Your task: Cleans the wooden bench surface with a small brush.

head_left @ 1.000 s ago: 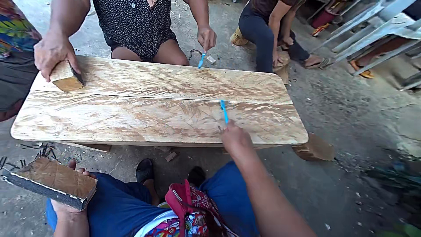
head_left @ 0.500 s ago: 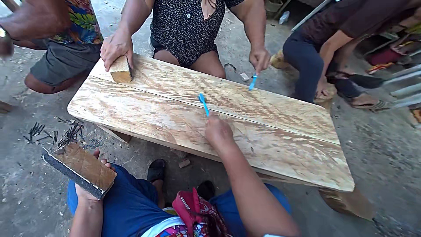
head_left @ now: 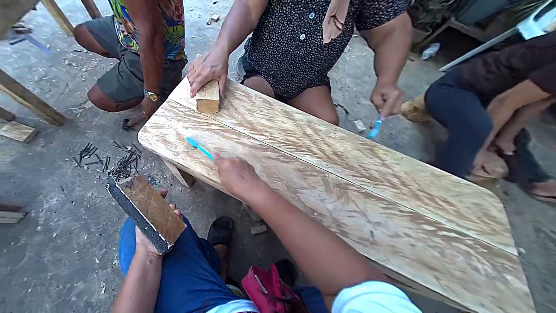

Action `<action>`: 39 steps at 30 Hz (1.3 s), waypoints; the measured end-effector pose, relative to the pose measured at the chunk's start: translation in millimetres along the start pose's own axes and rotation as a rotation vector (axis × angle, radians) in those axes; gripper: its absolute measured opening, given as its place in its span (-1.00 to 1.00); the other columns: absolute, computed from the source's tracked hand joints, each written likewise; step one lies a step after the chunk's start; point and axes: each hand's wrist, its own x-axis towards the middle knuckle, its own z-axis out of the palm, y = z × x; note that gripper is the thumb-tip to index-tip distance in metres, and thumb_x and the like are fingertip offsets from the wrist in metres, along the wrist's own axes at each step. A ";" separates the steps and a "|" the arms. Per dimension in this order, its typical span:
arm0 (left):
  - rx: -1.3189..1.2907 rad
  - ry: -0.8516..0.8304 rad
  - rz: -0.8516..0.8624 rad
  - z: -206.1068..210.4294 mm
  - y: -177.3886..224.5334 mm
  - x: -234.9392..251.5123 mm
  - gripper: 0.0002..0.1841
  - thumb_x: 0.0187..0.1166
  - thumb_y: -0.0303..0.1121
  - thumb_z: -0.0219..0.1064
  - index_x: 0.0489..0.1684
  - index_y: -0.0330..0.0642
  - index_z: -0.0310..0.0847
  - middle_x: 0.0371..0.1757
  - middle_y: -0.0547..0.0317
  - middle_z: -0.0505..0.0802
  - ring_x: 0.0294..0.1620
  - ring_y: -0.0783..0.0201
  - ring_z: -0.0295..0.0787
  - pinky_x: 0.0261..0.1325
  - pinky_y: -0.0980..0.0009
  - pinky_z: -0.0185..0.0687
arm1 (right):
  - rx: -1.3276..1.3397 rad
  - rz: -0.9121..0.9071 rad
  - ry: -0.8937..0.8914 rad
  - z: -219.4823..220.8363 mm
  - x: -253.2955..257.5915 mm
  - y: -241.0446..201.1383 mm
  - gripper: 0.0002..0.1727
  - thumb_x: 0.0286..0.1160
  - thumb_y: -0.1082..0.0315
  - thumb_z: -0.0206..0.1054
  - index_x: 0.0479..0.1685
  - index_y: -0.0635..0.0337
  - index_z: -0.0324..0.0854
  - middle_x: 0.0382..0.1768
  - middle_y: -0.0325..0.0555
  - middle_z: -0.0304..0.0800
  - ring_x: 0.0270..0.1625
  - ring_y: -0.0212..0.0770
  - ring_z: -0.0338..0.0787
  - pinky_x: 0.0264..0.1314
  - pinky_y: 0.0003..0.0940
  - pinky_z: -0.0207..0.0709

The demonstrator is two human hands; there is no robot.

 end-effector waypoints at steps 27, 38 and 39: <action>-0.042 0.166 -0.058 21.9 -5.5 -0.1 -0.20 0.80 0.21 -0.60 0.23 -0.18 0.52 -0.40 -0.10 0.84 -0.42 0.01 0.88 -0.33 0.15 0.87 | -0.152 -0.096 0.086 -0.5 53.2 -35.0 -0.46 0.86 0.35 -0.07 0.80 0.00 0.28 0.17 0.35 0.79 0.27 0.38 0.77 0.23 0.33 0.59; 0.033 0.115 -0.004 7.9 -1.7 -2.3 -0.17 0.79 0.22 -0.64 0.23 -0.16 0.54 -0.39 -0.05 0.86 -0.40 0.06 0.89 -0.30 0.16 0.87 | -0.097 0.050 0.121 11.4 -24.4 24.6 -0.46 0.86 0.32 -0.01 0.79 0.05 0.27 0.11 0.35 0.78 0.18 0.38 0.80 0.17 0.31 0.62; 0.030 0.116 -0.008 7.1 -1.5 -1.7 -0.16 0.78 0.24 -0.63 0.24 -0.15 0.54 -0.39 -0.04 0.85 -0.40 0.06 0.89 -0.31 0.16 0.87 | -0.099 -0.011 0.086 17.9 -36.2 26.5 -0.47 0.86 0.30 0.00 0.79 0.00 0.31 0.12 0.32 0.80 0.19 0.36 0.80 0.21 0.30 0.61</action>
